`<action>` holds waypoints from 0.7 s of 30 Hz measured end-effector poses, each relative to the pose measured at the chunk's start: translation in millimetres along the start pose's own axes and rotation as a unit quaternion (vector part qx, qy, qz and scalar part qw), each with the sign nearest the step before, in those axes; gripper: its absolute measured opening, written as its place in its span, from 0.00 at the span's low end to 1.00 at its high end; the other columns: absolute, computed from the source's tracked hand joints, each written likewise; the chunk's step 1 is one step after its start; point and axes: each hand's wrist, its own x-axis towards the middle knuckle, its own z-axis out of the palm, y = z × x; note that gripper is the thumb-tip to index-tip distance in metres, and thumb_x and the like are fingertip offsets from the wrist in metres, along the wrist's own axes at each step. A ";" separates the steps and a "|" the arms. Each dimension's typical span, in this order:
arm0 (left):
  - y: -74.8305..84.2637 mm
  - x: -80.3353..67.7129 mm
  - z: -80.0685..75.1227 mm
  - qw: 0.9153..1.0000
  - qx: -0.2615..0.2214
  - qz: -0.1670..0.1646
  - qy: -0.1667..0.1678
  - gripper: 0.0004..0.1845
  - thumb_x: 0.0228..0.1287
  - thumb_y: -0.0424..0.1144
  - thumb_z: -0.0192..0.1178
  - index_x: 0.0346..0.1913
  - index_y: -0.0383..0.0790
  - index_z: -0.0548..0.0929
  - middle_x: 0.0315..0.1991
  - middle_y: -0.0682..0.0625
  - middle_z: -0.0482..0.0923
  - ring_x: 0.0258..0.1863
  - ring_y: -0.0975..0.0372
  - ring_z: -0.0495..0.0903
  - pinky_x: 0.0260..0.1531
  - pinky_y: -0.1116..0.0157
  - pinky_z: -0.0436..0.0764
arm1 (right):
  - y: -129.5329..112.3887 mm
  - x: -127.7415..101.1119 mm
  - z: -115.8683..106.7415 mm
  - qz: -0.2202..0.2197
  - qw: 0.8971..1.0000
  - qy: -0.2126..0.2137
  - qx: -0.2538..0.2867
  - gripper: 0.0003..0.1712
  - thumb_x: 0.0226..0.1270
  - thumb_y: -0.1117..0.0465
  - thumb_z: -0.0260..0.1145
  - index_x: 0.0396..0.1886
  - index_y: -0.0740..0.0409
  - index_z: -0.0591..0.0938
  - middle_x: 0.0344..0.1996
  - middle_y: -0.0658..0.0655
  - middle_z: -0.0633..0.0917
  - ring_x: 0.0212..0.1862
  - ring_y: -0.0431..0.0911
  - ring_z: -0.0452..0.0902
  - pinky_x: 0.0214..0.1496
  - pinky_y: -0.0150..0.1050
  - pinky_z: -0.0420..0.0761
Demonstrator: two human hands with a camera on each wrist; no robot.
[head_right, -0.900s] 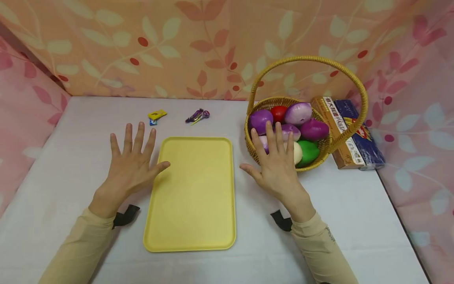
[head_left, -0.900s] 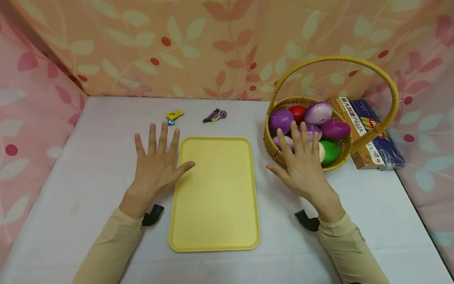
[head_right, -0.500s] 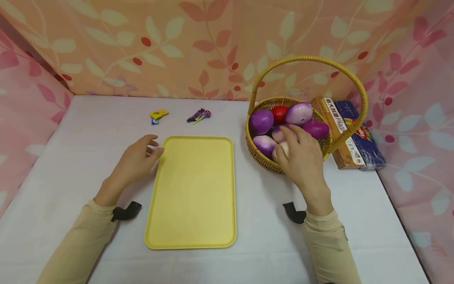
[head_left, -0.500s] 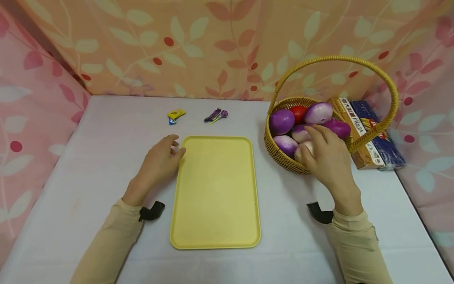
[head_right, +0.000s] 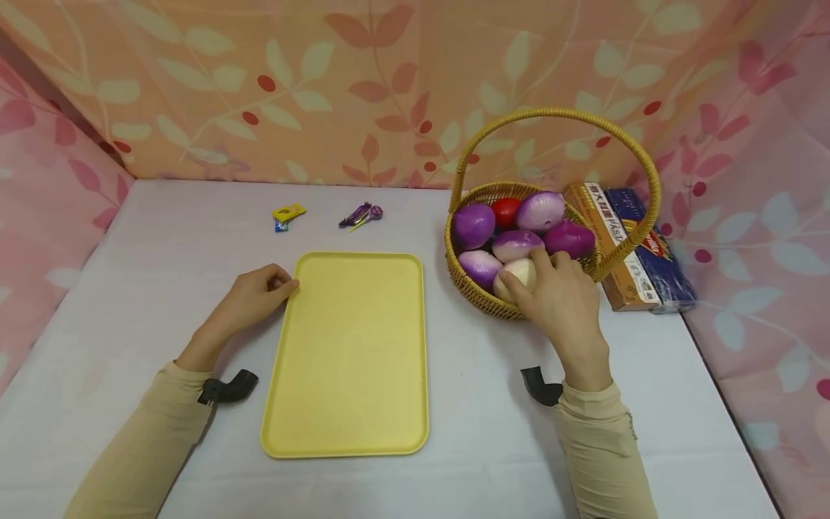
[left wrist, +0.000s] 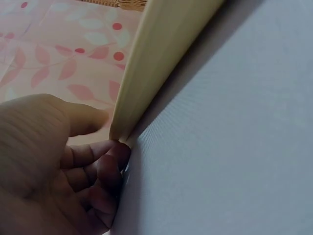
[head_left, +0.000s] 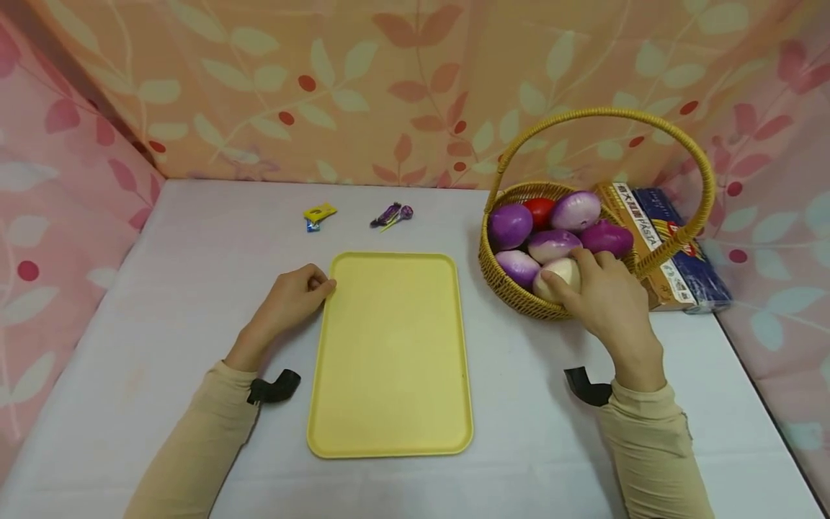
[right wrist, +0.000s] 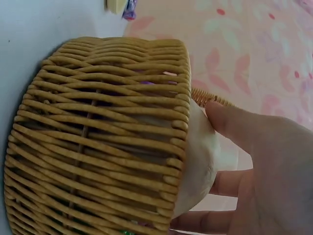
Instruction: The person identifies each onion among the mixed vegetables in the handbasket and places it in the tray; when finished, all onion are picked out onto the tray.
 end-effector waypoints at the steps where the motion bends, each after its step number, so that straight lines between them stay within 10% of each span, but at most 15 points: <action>1: -0.1 0.0 0.2 1.000 0.002 0.004 -0.001 0.17 0.72 0.48 0.54 0.45 0.36 0.79 0.35 0.45 0.80 0.32 0.58 0.75 0.34 0.65 0.72 | -0.4 -0.1 0.5 0.005 1.000 -0.009 -0.001 0.42 0.66 0.29 0.53 0.59 0.61 0.72 0.46 0.70 0.76 0.46 0.65 0.74 0.36 0.64 0.72; 11: -2.6 2.5 4.3 1.000 0.009 0.015 0.000 0.12 0.71 0.43 0.56 0.43 0.35 0.79 0.31 0.46 0.78 0.29 0.58 0.73 0.31 0.65 0.71 | -8.1 -5.0 -11.4 0.021 0.999 -0.016 0.048 0.46 0.60 0.28 0.59 0.63 0.60 0.68 0.54 0.68 0.75 0.51 0.64 0.74 0.42 0.65 0.71; 21: -1.9 2.3 2.1 1.000 0.016 0.017 0.000 0.12 0.71 0.43 0.55 0.42 0.36 0.79 0.32 0.46 0.77 0.31 0.58 0.72 0.33 0.64 0.70 | -48.3 -24.5 -6.7 -0.197 0.965 0.058 0.165 0.38 0.52 0.55 0.75 0.65 0.52 0.75 0.54 0.62 0.73 0.52 0.53 0.73 0.50 0.52 0.75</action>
